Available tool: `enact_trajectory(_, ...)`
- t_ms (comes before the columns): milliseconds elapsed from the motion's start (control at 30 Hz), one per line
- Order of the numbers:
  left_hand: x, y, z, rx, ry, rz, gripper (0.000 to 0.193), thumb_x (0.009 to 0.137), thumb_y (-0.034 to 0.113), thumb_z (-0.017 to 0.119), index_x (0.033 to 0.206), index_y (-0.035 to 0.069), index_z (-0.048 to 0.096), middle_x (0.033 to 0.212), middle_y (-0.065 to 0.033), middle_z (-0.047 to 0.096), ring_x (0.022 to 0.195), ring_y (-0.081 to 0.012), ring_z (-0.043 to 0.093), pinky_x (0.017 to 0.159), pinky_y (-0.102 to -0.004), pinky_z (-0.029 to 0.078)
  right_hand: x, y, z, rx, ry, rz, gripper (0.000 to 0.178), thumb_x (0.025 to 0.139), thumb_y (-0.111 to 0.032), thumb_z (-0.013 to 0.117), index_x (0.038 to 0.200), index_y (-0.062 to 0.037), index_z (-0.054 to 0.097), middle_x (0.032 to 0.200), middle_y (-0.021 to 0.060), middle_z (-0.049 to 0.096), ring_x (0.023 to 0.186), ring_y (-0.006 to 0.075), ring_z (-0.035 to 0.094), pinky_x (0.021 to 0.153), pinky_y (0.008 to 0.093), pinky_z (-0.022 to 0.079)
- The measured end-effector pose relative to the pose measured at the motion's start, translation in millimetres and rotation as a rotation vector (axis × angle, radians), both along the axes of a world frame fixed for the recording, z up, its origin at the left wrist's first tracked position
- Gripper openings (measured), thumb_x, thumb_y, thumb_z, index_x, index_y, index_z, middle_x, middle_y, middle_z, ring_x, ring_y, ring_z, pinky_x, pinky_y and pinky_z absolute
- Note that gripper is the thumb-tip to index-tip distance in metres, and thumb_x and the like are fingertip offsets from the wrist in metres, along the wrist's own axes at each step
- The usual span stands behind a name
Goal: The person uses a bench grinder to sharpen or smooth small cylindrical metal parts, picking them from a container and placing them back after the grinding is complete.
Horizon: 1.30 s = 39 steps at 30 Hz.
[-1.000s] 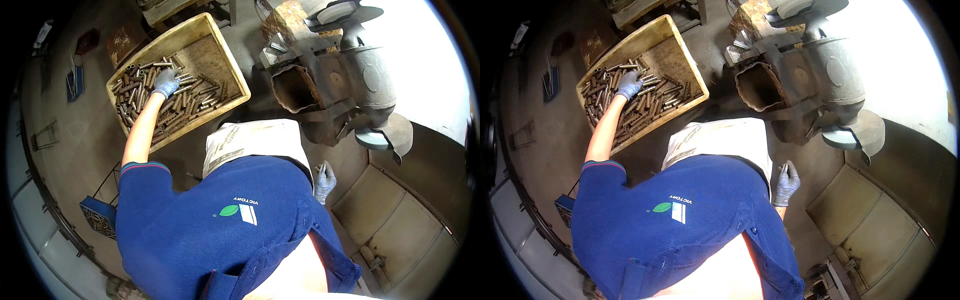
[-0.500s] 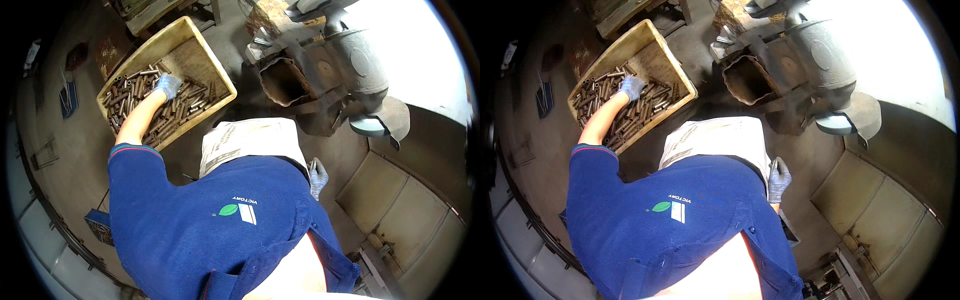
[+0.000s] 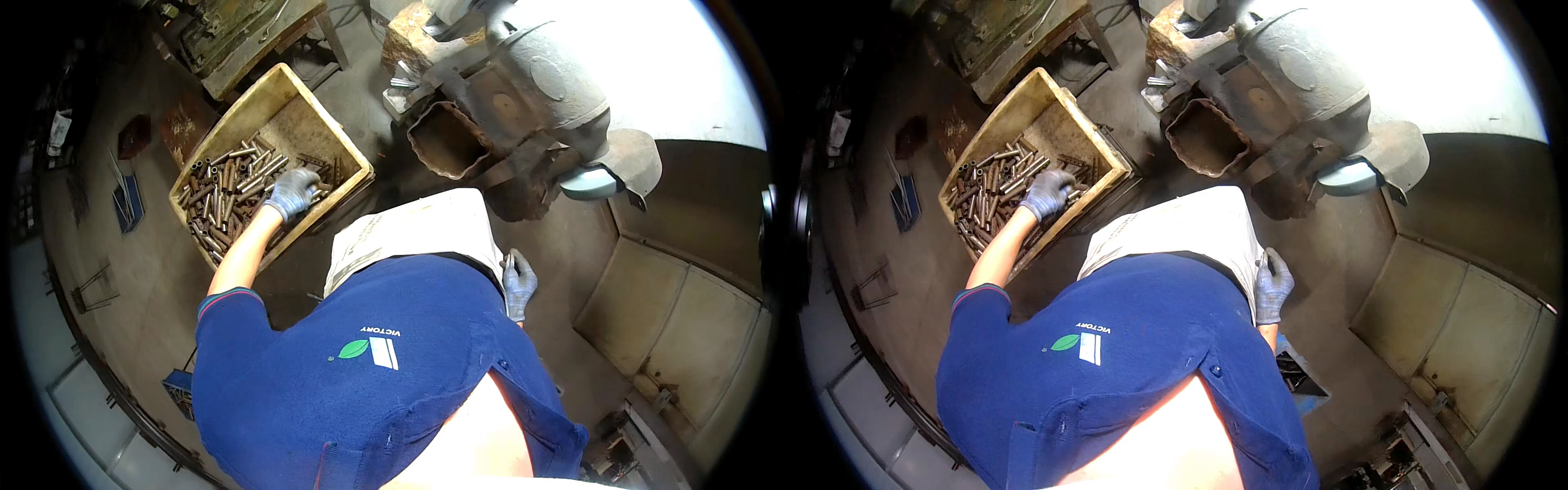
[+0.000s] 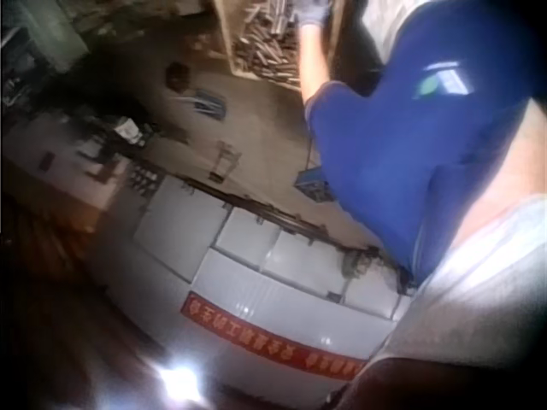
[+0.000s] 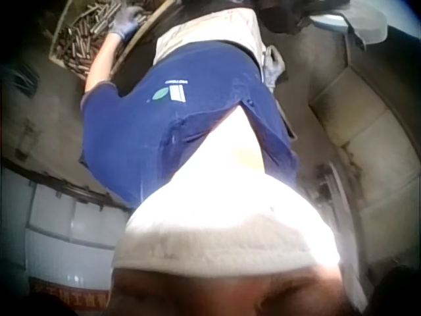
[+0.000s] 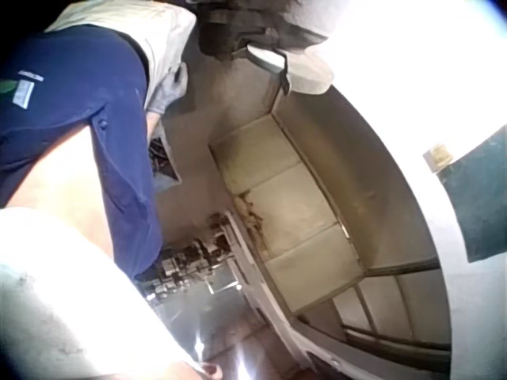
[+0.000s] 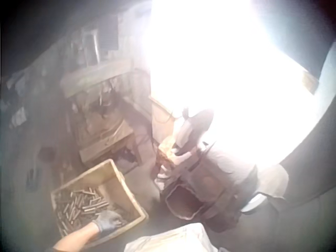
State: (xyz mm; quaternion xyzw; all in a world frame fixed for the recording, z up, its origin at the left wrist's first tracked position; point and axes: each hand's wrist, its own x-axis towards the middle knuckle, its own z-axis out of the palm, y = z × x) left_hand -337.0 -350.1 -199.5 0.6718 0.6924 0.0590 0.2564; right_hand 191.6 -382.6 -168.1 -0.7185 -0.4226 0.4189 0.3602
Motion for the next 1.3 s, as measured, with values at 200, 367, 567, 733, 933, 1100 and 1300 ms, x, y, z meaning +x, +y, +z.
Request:
enact_trajectory(200,43,62,108,0.25,-0.755,0.413,0.016,0.082,0.002,0.064,0.097,-0.002,0.066,0.081,-0.0051,0.067,0.067,-0.0099,0.061,0.064,-0.0235,0.051,-23,28,44,0.266,-0.141,0.204,0.027,0.076,-0.007,0.065,0.1,0.0049,0.064,0.098,0.0173,0.066,0.09,0.0238,0.064,0.083,0.0322,0.049)
enact_trajectory(367,174,98,150,0.061,-1.247,0.096,0.021,0.081,0.004,0.067,0.101,-0.002,0.065,0.088,-0.0072,0.067,0.075,-0.0103,0.062,0.069,-0.0234,0.052,-77,80,126,0.848,-0.324,0.557,0.029,0.068,-0.005,0.071,0.095,0.0037,0.064,0.102,0.02,0.062,0.096,0.0313,0.062,0.083,0.0339,0.05)
enact_trajectory(567,270,115,156,-0.06,-1.333,-0.019,0.022,0.081,0.003,0.067,0.101,-0.006,0.063,0.089,-0.0122,0.067,0.076,-0.0143,0.064,0.07,-0.0258,0.055,-73,84,123,0.753,-0.116,0.267,0.035,0.063,-0.006,0.077,0.095,-0.0023,0.064,0.106,0.0154,0.054,0.089,0.026,0.061,0.077,0.0327,0.051)
enact_trajectory(733,303,123,152,-0.232,-1.283,-0.08,0.025,0.081,0.004,0.067,0.104,-0.005,0.062,0.09,-0.0116,0.067,0.074,-0.0123,0.064,0.067,-0.0229,0.052,-52,72,126,0.766,-0.172,0.115,0.029,0.067,0.0,0.073,0.094,-0.0017,0.065,0.101,0.0145,0.054,0.086,0.0231,0.06,0.075,0.0314,0.05)
enact_trajectory(933,343,141,134,-0.107,-1.259,-0.182,0.021,0.084,0.006,0.064,0.103,-0.004,0.061,0.09,-0.0077,0.067,0.076,-0.0099,0.062,0.071,-0.0221,0.05,-31,67,100,0.805,-0.134,-0.132,0.017,0.073,0.001,0.069,0.089,-0.003,0.068,0.094,0.0121,0.06,0.087,0.0239,0.059,0.075,0.0293,0.047)
enact_trajectory(1100,358,149,108,-0.15,-1.223,-0.161,0.015,0.083,0.007,0.065,0.095,-0.003,0.066,0.082,-0.0038,0.067,0.07,-0.0063,0.058,0.065,-0.0203,0.047,-23,69,88,0.691,-0.072,-0.235,0.016,0.074,0.0,0.069,0.089,-0.0035,0.069,0.093,0.0108,0.059,0.085,0.0199,0.058,0.073,0.027,0.046)
enact_trajectory(1300,370,167,86,-0.357,-1.327,-0.129,0.012,0.085,0.001,0.06,0.095,-0.005,0.063,0.082,-0.0103,0.067,0.071,-0.0136,0.063,0.063,-0.024,0.05,-13,80,79,0.702,-0.12,-0.238,0.015,0.08,0.0,0.063,0.093,-0.0039,0.07,0.096,0.0083,0.062,0.093,0.0176,0.057,0.08,0.0263,0.044)
